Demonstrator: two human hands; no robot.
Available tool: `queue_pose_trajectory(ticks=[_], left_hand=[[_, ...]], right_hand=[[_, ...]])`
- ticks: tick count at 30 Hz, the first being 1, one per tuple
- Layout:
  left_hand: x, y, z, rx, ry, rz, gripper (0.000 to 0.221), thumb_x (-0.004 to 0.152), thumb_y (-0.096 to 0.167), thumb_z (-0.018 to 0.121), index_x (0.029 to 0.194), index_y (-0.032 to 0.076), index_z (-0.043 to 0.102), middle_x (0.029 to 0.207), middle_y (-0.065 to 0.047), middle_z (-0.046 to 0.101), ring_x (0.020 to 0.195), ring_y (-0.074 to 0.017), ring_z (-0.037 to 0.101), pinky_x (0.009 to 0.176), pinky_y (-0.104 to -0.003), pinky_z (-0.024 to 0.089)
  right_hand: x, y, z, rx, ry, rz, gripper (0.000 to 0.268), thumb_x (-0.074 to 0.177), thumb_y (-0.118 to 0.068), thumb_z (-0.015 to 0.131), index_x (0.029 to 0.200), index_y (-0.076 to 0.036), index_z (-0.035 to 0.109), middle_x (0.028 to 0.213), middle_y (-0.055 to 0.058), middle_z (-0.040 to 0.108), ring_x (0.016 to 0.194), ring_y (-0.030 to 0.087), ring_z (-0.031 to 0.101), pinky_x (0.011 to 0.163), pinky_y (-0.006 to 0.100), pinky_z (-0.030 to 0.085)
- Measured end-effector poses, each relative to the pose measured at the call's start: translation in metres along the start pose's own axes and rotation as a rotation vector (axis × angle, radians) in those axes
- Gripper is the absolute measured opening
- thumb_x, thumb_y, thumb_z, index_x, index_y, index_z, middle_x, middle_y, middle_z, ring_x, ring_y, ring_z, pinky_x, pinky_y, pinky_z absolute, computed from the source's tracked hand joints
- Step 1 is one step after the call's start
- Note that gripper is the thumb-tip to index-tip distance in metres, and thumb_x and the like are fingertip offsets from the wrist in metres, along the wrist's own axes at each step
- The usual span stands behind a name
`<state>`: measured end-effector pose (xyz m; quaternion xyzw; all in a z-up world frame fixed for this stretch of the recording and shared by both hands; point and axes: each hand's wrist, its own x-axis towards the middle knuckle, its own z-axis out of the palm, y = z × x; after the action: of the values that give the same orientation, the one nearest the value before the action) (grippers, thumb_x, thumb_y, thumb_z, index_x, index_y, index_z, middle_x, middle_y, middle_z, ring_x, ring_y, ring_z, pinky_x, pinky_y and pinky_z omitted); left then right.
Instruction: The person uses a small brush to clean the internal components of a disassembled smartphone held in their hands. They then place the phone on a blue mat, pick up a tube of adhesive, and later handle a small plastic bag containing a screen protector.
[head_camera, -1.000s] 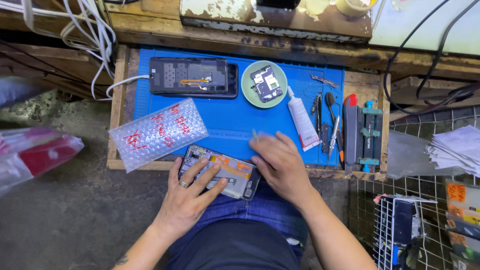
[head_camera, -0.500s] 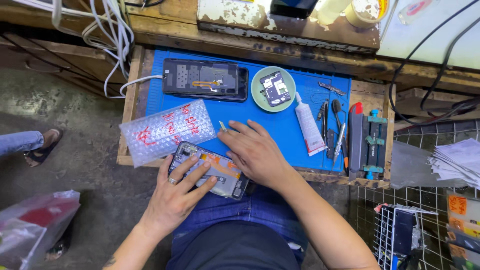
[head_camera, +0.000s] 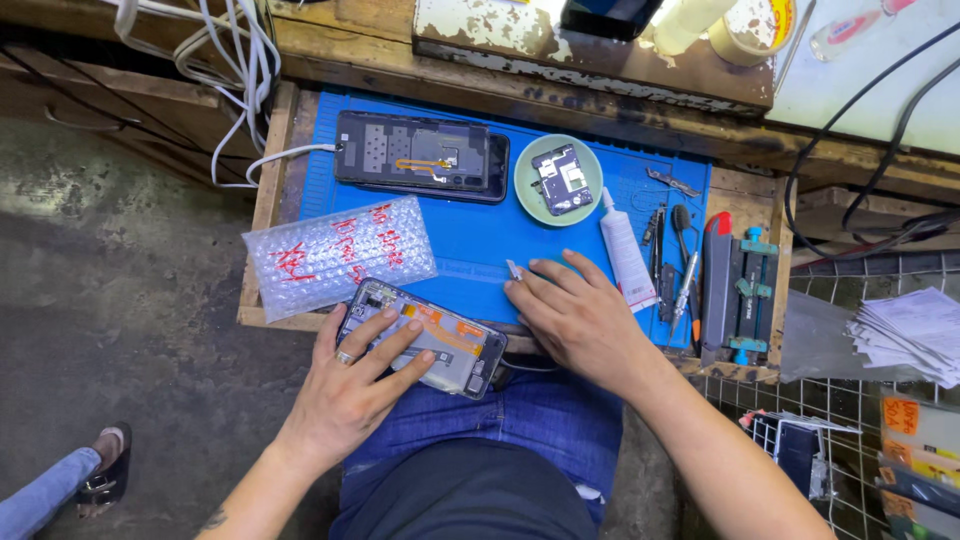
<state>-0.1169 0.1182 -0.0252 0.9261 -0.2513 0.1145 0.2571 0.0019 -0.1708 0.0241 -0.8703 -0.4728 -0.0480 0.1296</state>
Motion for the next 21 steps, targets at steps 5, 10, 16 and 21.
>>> queue_pose_trajectory(ticks=[5, 10, 16, 21], left_hand=[[0.000, 0.001, -0.002, 0.003, -0.002, -0.011, 0.044, 0.080, 0.014, 0.072, 0.124, 0.019, 0.070, 0.144, -0.003, 0.058, 0.138, -0.0297, 0.048, 0.116, -0.064, 0.026], [0.002, 0.006, -0.003, -0.009, 0.007, -0.021, 0.043, 0.080, 0.015, 0.072, 0.123, 0.017, 0.070, 0.141, -0.006, 0.060, 0.136, -0.0311, 0.049, 0.115, -0.064, 0.026], [0.009, 0.013, 0.001, 0.040, 0.022, -0.054, 0.041, 0.082, 0.016, 0.073, 0.123, 0.018, 0.071, 0.137, -0.006, 0.061, 0.134, -0.0304, 0.051, 0.113, -0.062, 0.028], [0.015, 0.017, 0.004, 0.063, 0.061, -0.075, 0.044, 0.078, 0.017, 0.074, 0.123, 0.020, 0.071, 0.136, -0.007, 0.062, 0.132, -0.0304, 0.050, 0.111, -0.061, 0.029]], right_hand=[[-0.001, -0.001, -0.004, 0.189, 0.115, 0.119, 0.035, 0.079, 0.001, 0.072, 0.114, -0.004, 0.068, 0.100, 0.012, 0.065, 0.098, 0.033, 0.063, 0.089, 0.046, 0.049], [-0.015, -0.017, 0.001, 0.366, 0.225, 0.303, 0.038, 0.085, 0.008, 0.067, 0.122, -0.001, 0.066, 0.110, 0.016, 0.065, 0.099, 0.032, 0.068, 0.085, 0.040, 0.055], [-0.038, -0.020, 0.011, 0.290, 0.274, 0.354, 0.035, 0.088, 0.001, 0.076, 0.122, -0.004, 0.067, 0.113, 0.012, 0.072, 0.104, 0.028, 0.070, 0.089, 0.039, 0.055], [-0.043, -0.007, 0.000, -0.145, 0.328, 0.298, 0.040, 0.083, -0.005, 0.077, 0.121, -0.003, 0.067, 0.115, 0.011, 0.070, 0.115, 0.032, 0.064, 0.098, 0.047, 0.047]])
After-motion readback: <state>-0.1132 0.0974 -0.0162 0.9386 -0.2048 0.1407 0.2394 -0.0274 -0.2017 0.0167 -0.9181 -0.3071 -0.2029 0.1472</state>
